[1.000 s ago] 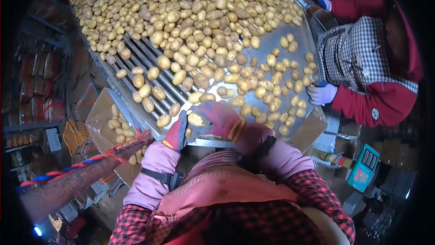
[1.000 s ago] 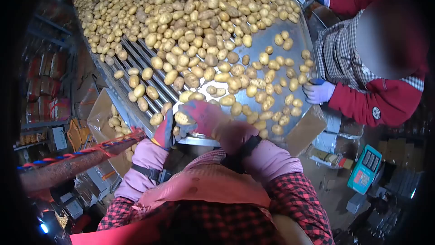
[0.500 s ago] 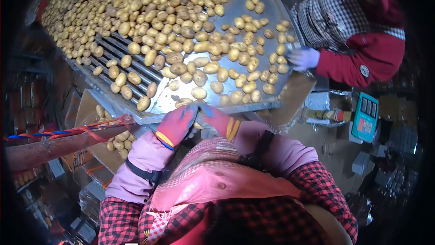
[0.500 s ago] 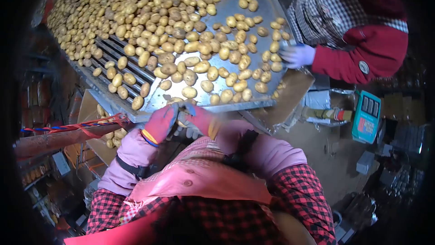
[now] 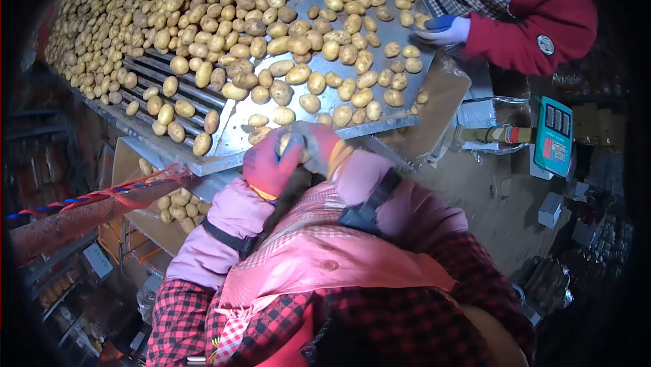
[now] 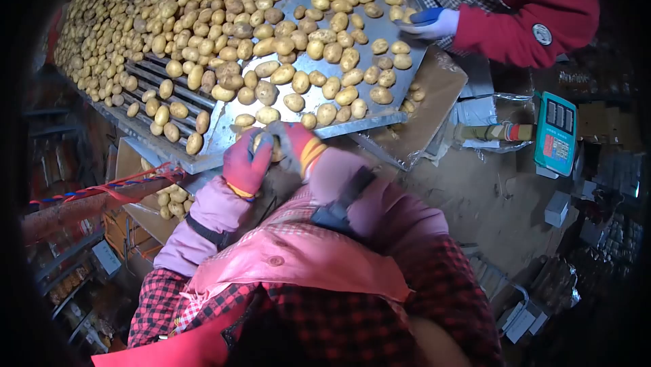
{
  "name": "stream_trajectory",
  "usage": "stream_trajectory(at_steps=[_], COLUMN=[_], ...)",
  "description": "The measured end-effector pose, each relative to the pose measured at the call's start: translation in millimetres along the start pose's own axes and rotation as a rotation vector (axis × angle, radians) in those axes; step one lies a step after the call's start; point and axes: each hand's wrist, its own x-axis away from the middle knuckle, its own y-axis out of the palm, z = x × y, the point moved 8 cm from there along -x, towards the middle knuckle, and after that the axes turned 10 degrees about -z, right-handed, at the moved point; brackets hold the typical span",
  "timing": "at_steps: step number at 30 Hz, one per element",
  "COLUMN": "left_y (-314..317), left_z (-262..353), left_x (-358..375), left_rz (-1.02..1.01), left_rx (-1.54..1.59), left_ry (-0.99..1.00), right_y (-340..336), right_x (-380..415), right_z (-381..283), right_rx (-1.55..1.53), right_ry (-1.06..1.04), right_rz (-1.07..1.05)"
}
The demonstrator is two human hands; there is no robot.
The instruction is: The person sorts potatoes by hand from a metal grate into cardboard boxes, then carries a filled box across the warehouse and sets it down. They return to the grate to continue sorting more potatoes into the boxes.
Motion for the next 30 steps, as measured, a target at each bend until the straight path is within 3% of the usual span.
stream_trajectory(at_steps=[2,3,4,5,7,10,13,14,16,17,20,21,23,24,27,28,30], left_y=[22,30,40,39,42,46,53,58,73,74,62,53,46,48,34,27,0], left_z=[-19,-22,-29,-22,-16,-33,-48,-50,-48,-44,-22,-17,-33,-46,-80,-97,-111], left_x=[-1,-2,3,2,0,1,-2,-2,2,1,-6,-5,-4,-7,-19,-18,-11], left_rz=[-0.134,-0.198,-0.329,-0.347,-0.369,-0.362,-0.386,-0.376,-0.484,-0.524,-0.67,-0.73,-0.593,-0.487,-0.135,-0.048,0.045], left_rx=[0.494,0.742,0.908,0.974,1.079,1.118,1.144,1.158,1.094,1.043,0.88,0.82,0.878,0.875,0.915,1.045,1.272], left_ry=[-0.088,-0.128,-0.29,-0.257,-0.212,-0.233,-0.304,-0.332,-0.489,-0.511,-0.569,-0.594,-0.601,-0.566,-0.485,-0.601,-0.73], right_y=[-14,-20,-26,-26,-29,-27,-64,-60,-52,-52,-42,-44,-47,-44,-42,-38,-59], right_x=[13,14,16,18,36,91,111,97,71,62,32,23,7,1,-20,-23,-27], right_z=[-24,-14,-3,26,52,75,84,45,-37,-53,-33,-16,17,21,58,50,29], right_rx=[-0.016,-0.145,-0.275,-0.515,-0.256,1.258,0.808,0.548,0.344,0.408,0.641,0.388,-0.121,-0.397,-0.089,0.07,0.342], right_ry=[-0.297,-0.25,-0.207,-0.025,0.115,-0.062,0.463,0.19,0.067,0.208,0.175,0.126,0.031,0.189,0.169,0.037,0.255], right_rz=[-0.011,0.012,0.043,0.054,-0.132,-0.678,-0.212,-0.14,0.001,0.071,0.038,0.121,0.27,0.247,0.234,0.085,0.044])
